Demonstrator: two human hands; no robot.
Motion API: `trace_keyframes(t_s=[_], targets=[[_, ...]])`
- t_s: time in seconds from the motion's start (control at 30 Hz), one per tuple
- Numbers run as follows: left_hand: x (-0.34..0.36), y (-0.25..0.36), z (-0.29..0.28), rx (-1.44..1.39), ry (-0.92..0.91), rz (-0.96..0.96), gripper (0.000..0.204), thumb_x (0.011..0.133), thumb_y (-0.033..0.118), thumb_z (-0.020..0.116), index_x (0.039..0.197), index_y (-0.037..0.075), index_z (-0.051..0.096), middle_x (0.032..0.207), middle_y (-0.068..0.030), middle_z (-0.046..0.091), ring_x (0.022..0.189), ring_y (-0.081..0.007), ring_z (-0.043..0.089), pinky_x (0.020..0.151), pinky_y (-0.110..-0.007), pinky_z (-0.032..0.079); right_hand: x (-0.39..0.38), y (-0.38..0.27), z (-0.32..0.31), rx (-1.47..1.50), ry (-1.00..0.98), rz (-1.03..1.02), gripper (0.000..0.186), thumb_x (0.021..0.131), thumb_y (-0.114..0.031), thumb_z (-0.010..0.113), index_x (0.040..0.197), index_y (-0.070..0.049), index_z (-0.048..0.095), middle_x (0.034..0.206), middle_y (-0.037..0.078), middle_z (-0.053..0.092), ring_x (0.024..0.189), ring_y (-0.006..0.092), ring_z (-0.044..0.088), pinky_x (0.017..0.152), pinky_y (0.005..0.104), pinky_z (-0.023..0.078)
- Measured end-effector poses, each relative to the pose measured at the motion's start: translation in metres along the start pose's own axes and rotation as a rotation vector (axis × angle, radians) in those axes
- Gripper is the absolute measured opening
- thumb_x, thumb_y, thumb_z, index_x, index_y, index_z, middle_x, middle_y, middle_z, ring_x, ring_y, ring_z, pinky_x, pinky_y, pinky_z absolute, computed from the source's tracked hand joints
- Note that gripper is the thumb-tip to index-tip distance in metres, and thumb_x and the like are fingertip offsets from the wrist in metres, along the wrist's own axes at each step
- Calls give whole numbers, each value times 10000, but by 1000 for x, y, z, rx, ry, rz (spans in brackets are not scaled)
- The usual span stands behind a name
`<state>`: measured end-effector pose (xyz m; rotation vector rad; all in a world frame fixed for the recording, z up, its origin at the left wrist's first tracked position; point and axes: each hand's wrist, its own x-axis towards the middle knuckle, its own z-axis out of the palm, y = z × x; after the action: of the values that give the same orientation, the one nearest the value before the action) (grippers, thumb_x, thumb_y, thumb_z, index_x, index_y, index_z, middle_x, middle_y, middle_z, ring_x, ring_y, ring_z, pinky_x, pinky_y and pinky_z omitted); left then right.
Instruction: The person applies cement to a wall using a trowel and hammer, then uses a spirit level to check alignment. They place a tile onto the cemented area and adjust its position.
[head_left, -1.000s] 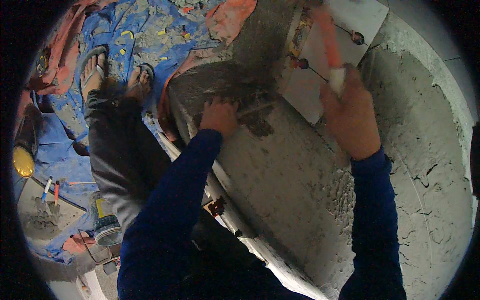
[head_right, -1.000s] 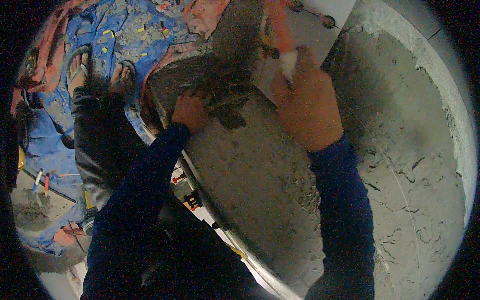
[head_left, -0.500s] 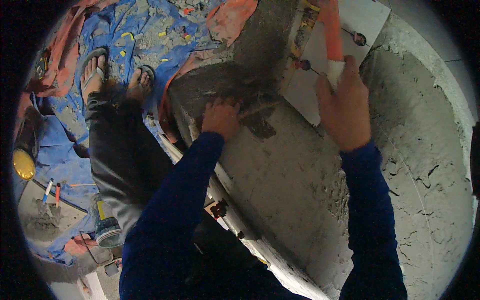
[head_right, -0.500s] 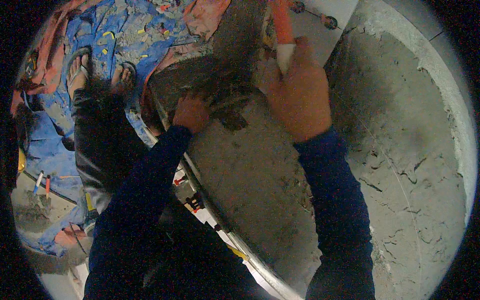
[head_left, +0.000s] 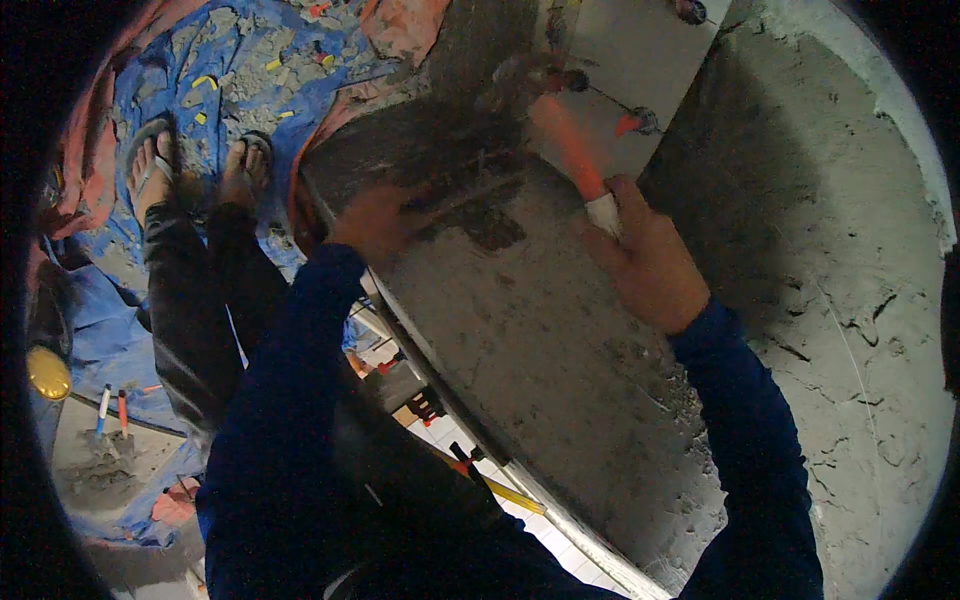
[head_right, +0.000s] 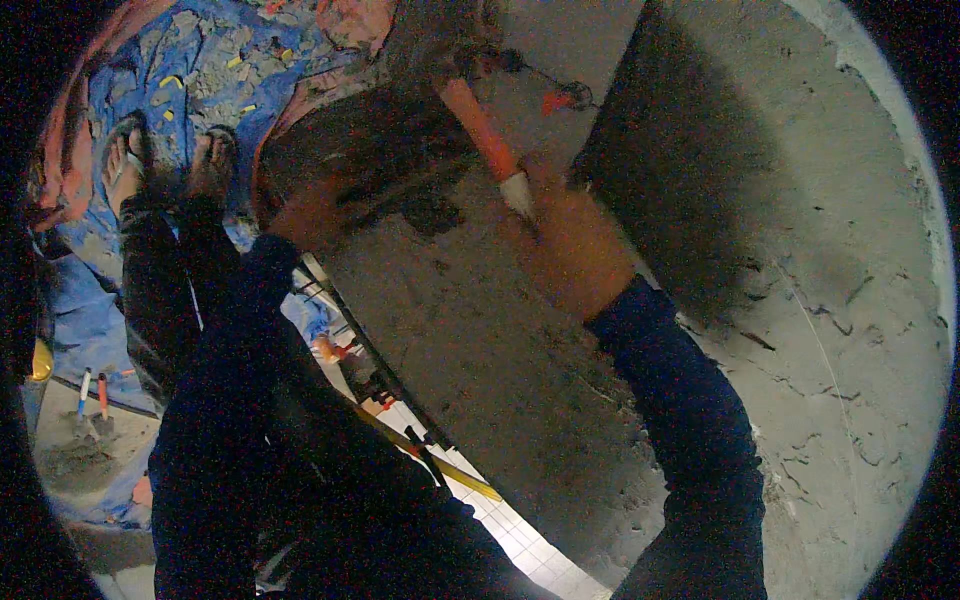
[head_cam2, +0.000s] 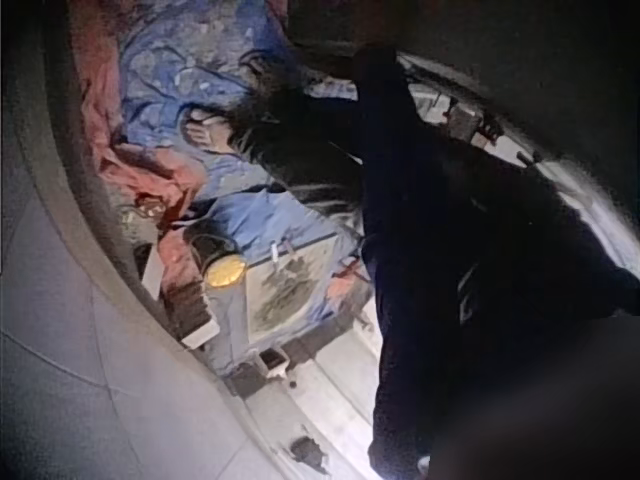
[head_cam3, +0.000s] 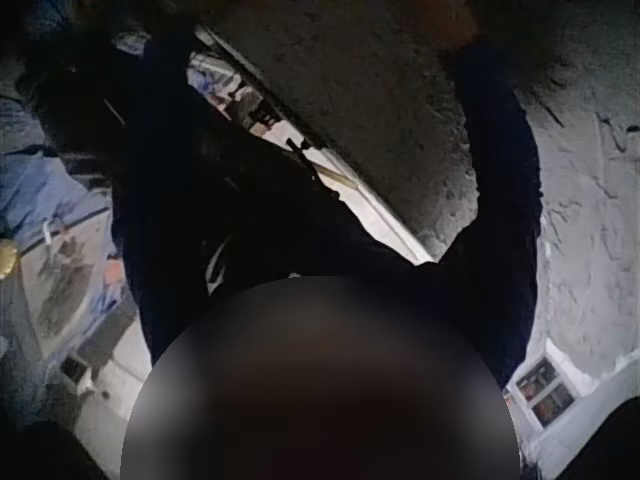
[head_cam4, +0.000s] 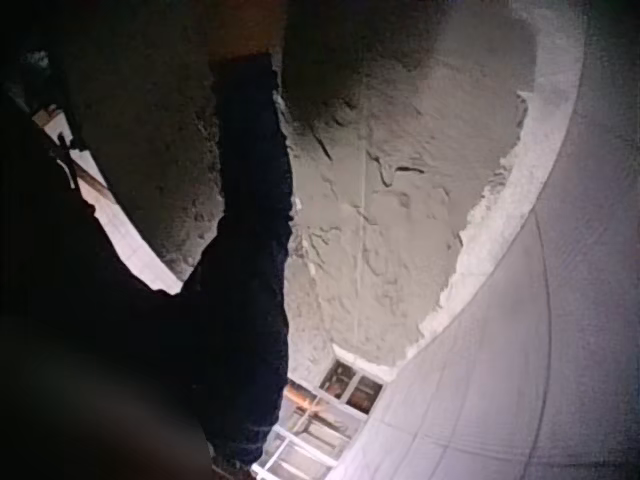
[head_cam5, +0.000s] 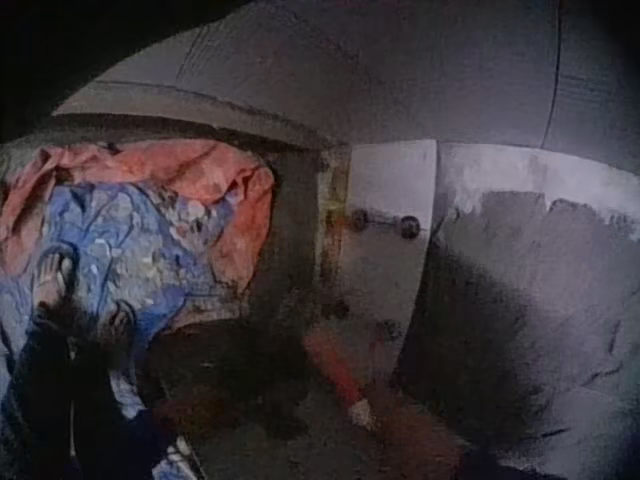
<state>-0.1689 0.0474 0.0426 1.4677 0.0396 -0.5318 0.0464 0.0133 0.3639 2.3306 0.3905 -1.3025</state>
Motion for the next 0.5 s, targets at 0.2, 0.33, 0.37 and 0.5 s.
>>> trace_keyframes(t_s=[0.2, 0.33, 0.37, 0.5], targets=[[-46, 13, -46, -125, 67, -78, 605, 840, 361, 795, 1353, 71, 661, 1290, -248, 665, 1243, -433, 595, 1078, -480, 456, -12, -8, 24, 510, -107, 71, 494, 1017, -296, 656, 1395, -22, 495, 907, 95, 669, 774, 245, 667, 670, 372, 523], [-40, 16, -50, -109, -19, -171, 517, 844, 352, 789, 1267, 64, 715, 1231, -243, 699, 1160, -400, 660, 1024, -455, 508, -36, 2, 42, 910, -289, 527, 568, 992, -258, 668, 1471, -55, 440, 835, 34, 614, 641, 150, 598, 570, 315, 498], [-37, 9, -53, -163, -36, -184, 494, 842, 351, 788, 1239, 63, 730, 1212, -240, 709, 1136, -389, 677, 1005, -450, 523, -38, 5, 45, 976, -330, 620, 592, 979, -243, 675, 1484, -61, 425, 818, 33, 605, 610, 141, 584, 544, 308, 492], [-20, -66, -68, -98, 222, -257, 366, 858, 328, 761, 1109, 61, 769, 1066, -211, 756, 999, -385, 725, 913, -446, 558, -30, 12, 56, 1131, -337, 509, 637, 939, -209, 676, 1491, -60, 397, 788, 25, 585, 563, 138, 561, 481, 312, 473]])
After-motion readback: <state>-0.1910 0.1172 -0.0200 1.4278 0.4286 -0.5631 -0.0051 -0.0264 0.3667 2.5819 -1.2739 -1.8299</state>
